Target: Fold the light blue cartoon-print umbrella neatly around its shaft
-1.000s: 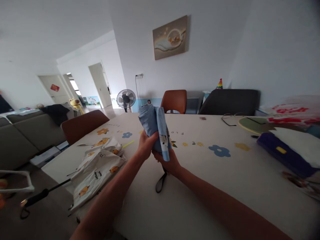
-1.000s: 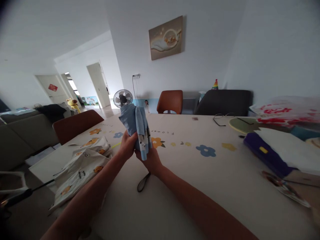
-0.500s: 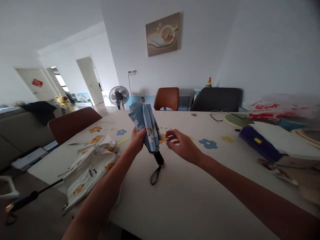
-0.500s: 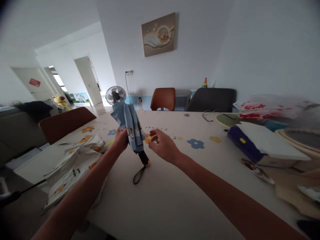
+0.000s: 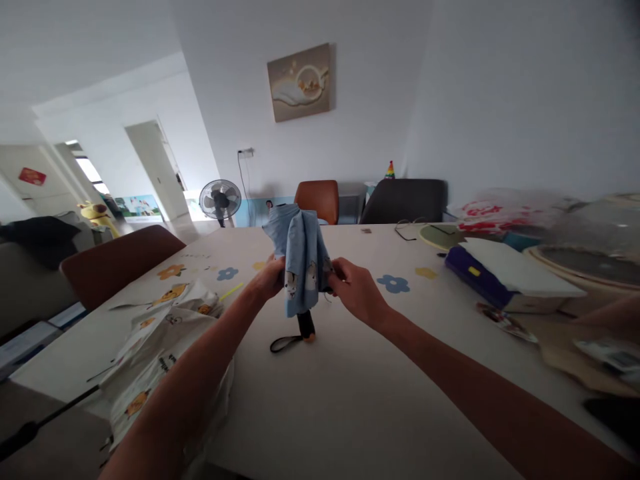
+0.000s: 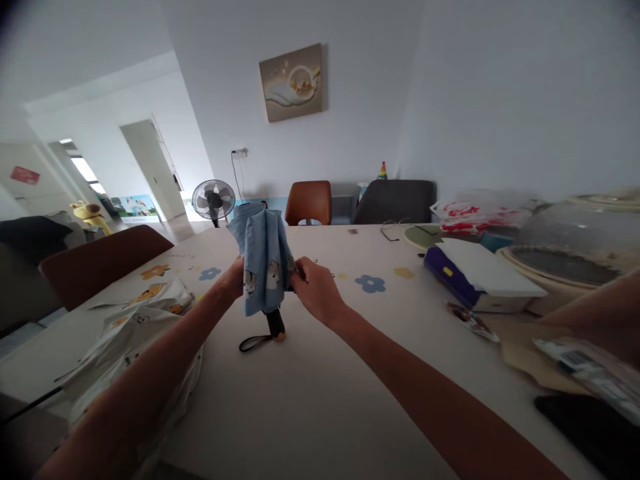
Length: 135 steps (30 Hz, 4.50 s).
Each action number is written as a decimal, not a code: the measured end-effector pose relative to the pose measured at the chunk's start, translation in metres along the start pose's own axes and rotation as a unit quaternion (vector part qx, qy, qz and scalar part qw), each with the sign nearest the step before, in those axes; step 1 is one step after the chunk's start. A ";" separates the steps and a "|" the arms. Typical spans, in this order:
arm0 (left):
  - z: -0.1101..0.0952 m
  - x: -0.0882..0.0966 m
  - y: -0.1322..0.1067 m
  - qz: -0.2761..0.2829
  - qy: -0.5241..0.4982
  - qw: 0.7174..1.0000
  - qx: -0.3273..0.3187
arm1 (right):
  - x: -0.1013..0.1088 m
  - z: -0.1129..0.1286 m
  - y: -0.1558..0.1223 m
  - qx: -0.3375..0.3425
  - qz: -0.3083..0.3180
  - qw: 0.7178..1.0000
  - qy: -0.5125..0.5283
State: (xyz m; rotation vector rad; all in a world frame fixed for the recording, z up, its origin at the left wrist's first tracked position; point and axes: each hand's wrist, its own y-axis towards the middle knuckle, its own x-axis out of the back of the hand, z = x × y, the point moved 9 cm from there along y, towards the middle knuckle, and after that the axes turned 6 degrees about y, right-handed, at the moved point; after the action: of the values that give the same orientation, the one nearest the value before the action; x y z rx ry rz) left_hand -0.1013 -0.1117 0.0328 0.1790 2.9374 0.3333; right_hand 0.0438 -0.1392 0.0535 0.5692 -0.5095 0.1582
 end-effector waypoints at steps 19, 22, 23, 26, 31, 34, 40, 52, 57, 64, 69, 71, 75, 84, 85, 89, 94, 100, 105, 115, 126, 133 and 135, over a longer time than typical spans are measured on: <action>-0.019 -0.021 -0.019 -0.057 0.072 0.992 -0.089 | 0.032 0.074 -0.018 0.083 -0.171 0.965 -0.179; -0.023 -0.024 -0.022 -0.061 0.084 0.990 -0.094 | 0.032 0.072 -0.011 0.060 -0.174 0.951 -0.247; -0.023 -0.025 -0.023 -0.061 0.082 0.990 -0.094 | 0.033 0.070 -0.010 0.058 -0.172 0.947 -0.267; -0.021 -0.021 -0.021 -0.076 0.071 0.991 -0.083 | 0.033 0.062 -0.010 0.058 -0.151 0.940 -0.300; -0.020 -0.017 -0.021 -0.110 0.083 0.987 -0.081 | 0.015 0.067 -0.019 0.129 -0.106 0.941 -0.294; -0.023 -0.017 -0.023 -0.129 0.125 0.979 -0.097 | -0.003 0.074 -0.025 0.177 -0.088 0.934 -0.298; -0.026 -0.017 -0.024 -0.127 0.144 0.974 -0.117 | -0.018 0.071 -0.027 0.180 -0.078 0.940 -0.278; -0.031 -0.032 -0.024 -0.026 0.137 0.980 -0.144 | -0.006 0.069 -0.019 0.137 -0.008 0.985 -0.100; -0.027 -0.027 -0.021 -0.032 0.144 0.979 -0.142 | -0.010 0.057 -0.015 0.098 0.034 0.993 0.053; -0.031 -0.015 -0.022 -0.091 0.172 0.968 -0.161 | -0.030 0.048 -0.010 0.088 0.082 0.981 0.153; -0.023 -0.007 -0.022 -0.120 0.138 0.978 -0.104 | -0.038 0.051 -0.014 0.083 0.107 0.986 0.098; -0.014 -0.010 -0.021 -0.090 0.097 0.989 -0.065 | -0.039 0.053 -0.015 0.080 0.118 0.987 0.071; -0.013 -0.027 -0.022 0.015 0.061 0.996 -0.061 | -0.033 0.049 -0.013 0.057 0.102 0.993 0.023; -0.005 -0.042 -0.028 0.071 0.048 0.996 0.018 | -0.042 0.043 -0.011 0.008 0.190 0.981 0.034; -0.008 -0.042 -0.027 0.064 0.049 0.997 0.004 | -0.043 0.044 -0.012 0.011 0.194 0.981 0.012; -0.017 -0.042 -0.022 0.050 0.062 0.994 -0.075 | -0.043 0.049 -0.018 0.062 0.181 0.978 -0.079; -0.020 -0.040 -0.020 0.024 0.134 0.980 -0.148 | -0.006 0.085 -0.032 0.242 0.087 0.960 -0.112; -0.032 -0.062 -0.033 0.085 0.143 0.966 -0.195 | 0.073 0.137 -0.014 0.332 -0.143 0.907 -0.217; -0.038 -0.066 -0.040 0.081 0.167 0.960 -0.209 | 0.052 0.129 0.025 0.246 0.007 0.927 -0.283; -0.016 -0.048 -0.027 0.063 0.074 0.990 -0.098 | 0.067 0.122 0.050 0.144 -0.105 0.974 -0.140; 0.010 -0.007 -0.007 0.009 -0.017 1.000 0.007 | 0.038 0.049 -0.005 -0.004 -0.074 0.986 -0.152; 0.008 -0.009 -0.010 0.006 -0.004 1.000 0.006 | 0.013 0.024 -0.008 -0.081 0.015 0.963 -0.256; 0.008 -0.008 -0.009 0.001 -0.008 1.000 0.011 | 0.013 0.019 -0.009 -0.082 0.015 0.955 -0.284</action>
State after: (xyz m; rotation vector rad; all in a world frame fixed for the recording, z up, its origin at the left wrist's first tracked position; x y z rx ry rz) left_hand -0.0931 -0.1199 0.0239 0.1868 2.9269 0.2982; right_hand 0.0496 -0.1569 0.0698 0.4384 -1.0816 -0.0257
